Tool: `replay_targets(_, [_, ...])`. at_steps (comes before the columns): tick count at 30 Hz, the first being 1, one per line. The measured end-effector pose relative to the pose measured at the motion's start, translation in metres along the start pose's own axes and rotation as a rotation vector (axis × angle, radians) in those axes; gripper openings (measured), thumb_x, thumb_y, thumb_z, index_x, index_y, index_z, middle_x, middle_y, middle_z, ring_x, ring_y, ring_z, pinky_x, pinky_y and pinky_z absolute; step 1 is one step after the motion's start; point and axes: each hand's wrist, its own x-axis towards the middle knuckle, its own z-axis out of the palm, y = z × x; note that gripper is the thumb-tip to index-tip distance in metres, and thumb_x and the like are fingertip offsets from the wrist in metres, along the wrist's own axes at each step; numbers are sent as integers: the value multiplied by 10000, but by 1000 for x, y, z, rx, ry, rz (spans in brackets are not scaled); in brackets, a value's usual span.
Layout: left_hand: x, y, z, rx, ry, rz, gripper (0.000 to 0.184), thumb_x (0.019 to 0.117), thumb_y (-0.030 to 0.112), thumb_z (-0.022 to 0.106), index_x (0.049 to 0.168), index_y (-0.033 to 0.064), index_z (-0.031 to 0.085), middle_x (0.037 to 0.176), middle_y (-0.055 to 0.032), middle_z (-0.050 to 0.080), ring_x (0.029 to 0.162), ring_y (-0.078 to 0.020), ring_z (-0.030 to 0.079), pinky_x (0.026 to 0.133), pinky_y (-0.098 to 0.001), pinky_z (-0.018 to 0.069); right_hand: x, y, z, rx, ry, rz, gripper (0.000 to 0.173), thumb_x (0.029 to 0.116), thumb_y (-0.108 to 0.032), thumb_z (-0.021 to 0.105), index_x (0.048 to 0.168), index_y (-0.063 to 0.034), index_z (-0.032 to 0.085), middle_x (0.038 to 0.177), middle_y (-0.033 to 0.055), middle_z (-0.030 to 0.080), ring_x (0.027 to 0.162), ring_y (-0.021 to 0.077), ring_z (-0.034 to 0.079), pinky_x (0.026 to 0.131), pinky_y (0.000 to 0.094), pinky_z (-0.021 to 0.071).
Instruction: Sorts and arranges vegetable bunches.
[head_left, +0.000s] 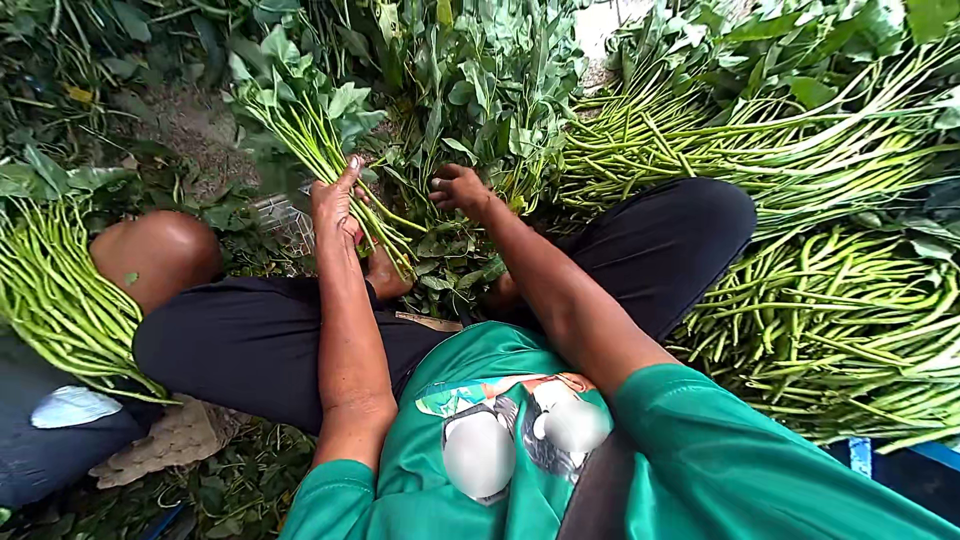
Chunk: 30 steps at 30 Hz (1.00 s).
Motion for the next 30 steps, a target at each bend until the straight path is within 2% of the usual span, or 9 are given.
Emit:
replay_targets(3, [4, -9, 4, 175, 9, 93, 244, 969, 149, 720, 1170, 28, 651, 996, -41, 698, 812, -77, 650, 747, -247, 556, 16, 9, 18, -262, -15, -56, 455, 1024, -153, 624, 1467, -83, 545, 1397, 219, 600, 1183, 348, 645, 955, 536, 547])
replay_targets(6, [8, -10, 9, 104, -64, 115, 186, 1002, 108, 663, 1145, -10, 651, 956, -85, 724, 840, -168, 718, 739, -331, 619, 22, 2, 27, -626, 64, -150, 483, 1009, -174, 633, 1473, -66, 554, 1506, 251, 503, 1363, 420, 526, 1129, 609, 424])
replay_targets(8, [2, -6, 17, 14, -130, 76, 134, 1036, 80, 592, 1125, -16, 622, 884, -102, 735, 790, -225, 756, 677, -376, 654, 10, -7, 24, -716, 163, -200, 426, 1006, -157, 608, 1422, -63, 606, 1472, 216, 555, 1353, 402, 543, 1112, 613, 435])
replay_targets(12, [-5, -9, 33, 32, -142, 26, 112, 1034, 85, 597, 1092, 11, 658, 811, -56, 710, 577, -109, 656, 489, -229, 548, -23, -15, 10, -611, 359, -428, 259, 1011, -88, 588, 1223, -44, 730, 1270, 182, 682, 1229, 337, 631, 1078, 521, 478])
replay_targets(18, [-11, -21, 46, 19, -238, 31, 111, 1016, 37, 607, 1097, -2, 672, 884, -75, 739, 572, -88, 637, 478, -208, 521, -57, -48, -3, -161, 400, -840, 211, 966, 6, 618, 1155, 64, 693, 1097, 183, 711, 916, 206, 717, 835, 352, 614])
replay_targets(21, [-16, -24, 53, 25, -278, 69, 104, 989, 17, 641, 1080, -6, 685, 956, -97, 753, 598, -99, 652, 484, -216, 525, -60, -65, -3, -147, 343, -798, 248, 945, -14, 661, 1183, 55, 667, 1030, 152, 716, 843, 181, 710, 776, 342, 614])
replay_targets(24, [-31, -26, 61, 37, -240, 176, 125, 930, -24, 705, 1055, -25, 704, 906, -94, 737, 597, -89, 643, 484, -208, 529, -60, -63, 7, -249, 363, -733, 232, 919, -48, 712, 1128, 42, 669, 977, 138, 718, 862, 187, 706, 828, 362, 595])
replay_targets(27, [-94, 11, 68, 222, -244, 108, 240, 972, 22, 668, 1204, 47, 616, 948, -4, 633, 669, -24, 562, 593, -154, 493, -59, -58, 19, -336, 360, -666, 220, 910, -42, 700, 1117, 30, 685, 974, 151, 727, 907, 243, 709, 880, 448, 573])
replay_targets(30, [-78, -4, 65, 211, -232, 131, 335, 936, -12, 697, 1247, 12, 576, 929, -23, 629, 649, -33, 566, 587, -169, 505, -56, -54, 26, -284, 336, -694, 257, 906, -19, 694, 1153, 47, 667, 952, 148, 717, 853, 221, 696, 840, 409, 575])
